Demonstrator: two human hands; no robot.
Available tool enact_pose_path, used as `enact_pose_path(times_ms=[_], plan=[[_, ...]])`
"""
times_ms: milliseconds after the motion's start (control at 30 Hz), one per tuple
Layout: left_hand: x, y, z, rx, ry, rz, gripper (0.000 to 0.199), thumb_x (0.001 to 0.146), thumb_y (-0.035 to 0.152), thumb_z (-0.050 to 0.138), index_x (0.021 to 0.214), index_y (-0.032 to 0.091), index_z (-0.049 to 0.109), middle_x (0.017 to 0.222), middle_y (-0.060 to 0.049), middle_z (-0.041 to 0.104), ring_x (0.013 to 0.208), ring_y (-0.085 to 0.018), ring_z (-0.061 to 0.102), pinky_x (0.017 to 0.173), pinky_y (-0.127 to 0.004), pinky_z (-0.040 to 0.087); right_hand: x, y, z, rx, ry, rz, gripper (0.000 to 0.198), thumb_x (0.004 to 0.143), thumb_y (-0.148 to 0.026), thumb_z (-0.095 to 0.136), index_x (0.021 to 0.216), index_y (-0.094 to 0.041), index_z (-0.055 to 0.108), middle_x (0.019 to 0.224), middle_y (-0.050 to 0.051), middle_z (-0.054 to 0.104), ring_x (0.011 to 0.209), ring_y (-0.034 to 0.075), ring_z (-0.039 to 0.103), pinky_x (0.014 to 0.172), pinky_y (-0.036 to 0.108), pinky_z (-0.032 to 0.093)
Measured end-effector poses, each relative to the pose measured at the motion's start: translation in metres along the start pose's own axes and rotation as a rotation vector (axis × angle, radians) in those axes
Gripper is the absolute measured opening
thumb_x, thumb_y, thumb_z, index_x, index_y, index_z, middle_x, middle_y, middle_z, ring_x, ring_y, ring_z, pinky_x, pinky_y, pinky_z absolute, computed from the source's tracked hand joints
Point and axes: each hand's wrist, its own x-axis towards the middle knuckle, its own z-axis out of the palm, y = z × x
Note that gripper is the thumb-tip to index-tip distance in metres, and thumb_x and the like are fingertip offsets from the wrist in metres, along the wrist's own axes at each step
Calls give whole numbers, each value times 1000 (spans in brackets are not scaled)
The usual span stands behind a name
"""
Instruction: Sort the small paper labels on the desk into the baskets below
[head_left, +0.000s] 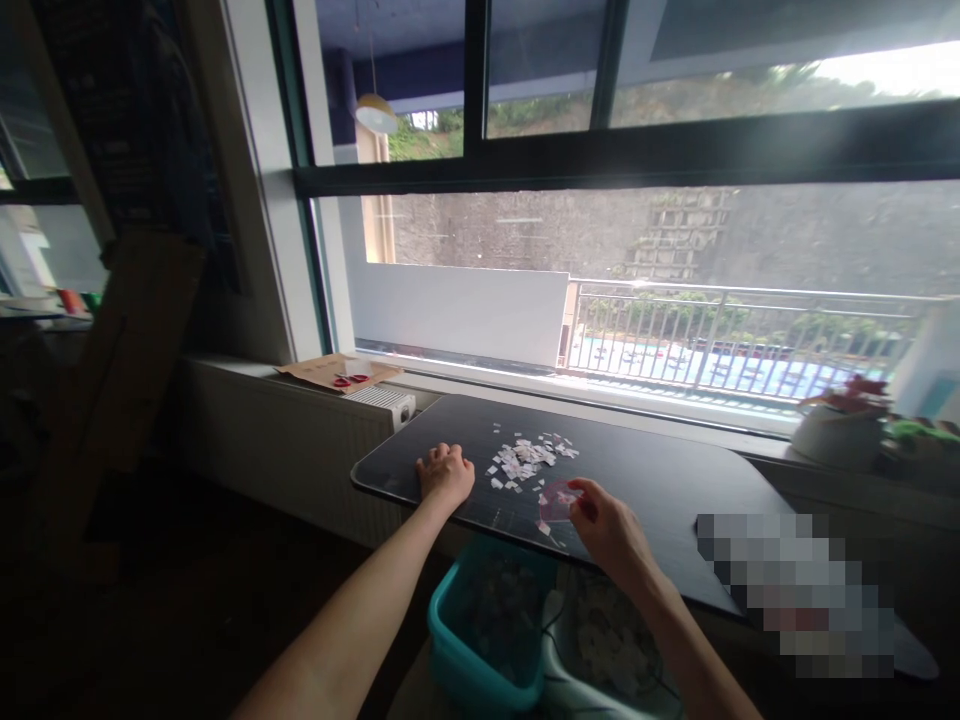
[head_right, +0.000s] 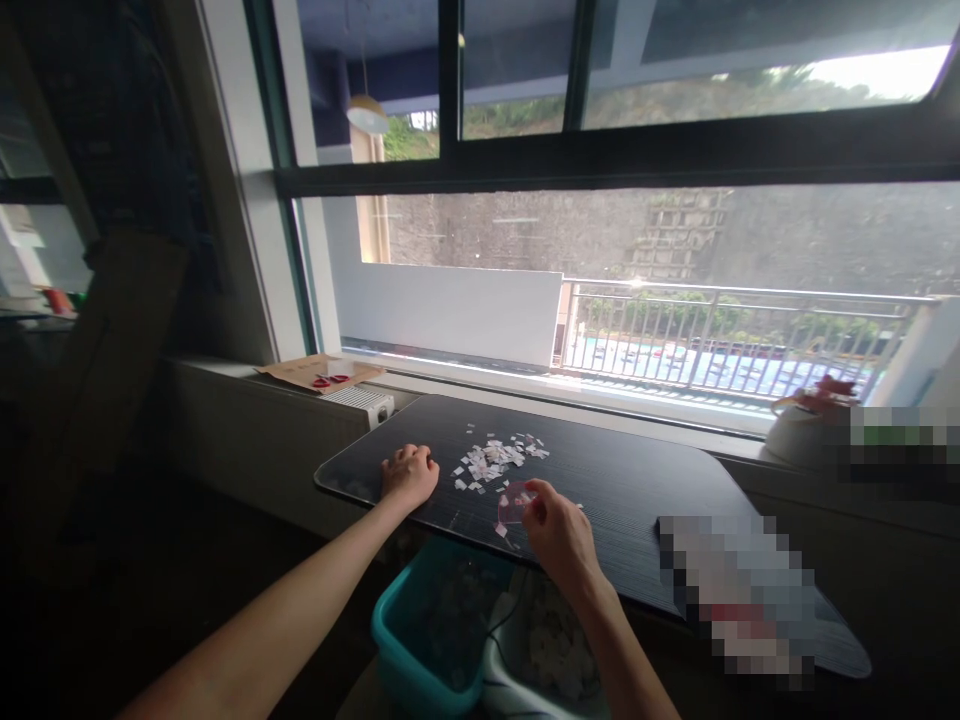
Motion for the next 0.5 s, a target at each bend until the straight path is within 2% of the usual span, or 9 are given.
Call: enact_pose_path(times_ms=[267,500], plan=[[0,1,0,25,6,-13,29,83,30,37,98,21,60,113,-12,57,109,-29,49,91,-48,34,-1,-4,2,-63,35,-42,34,81,-28,43,108,-23,62,75,1,68,64,15,60,59,24,39],[0,0,-1,9,6,-8,29,83,30,37,98,20,60,113,-13,57,108,-29,49,91,-48,34,1,-8,9,-89,5,-65,32,83,-27,42,109,-22,61,77,2,69,65,17,62,58,24,39]])
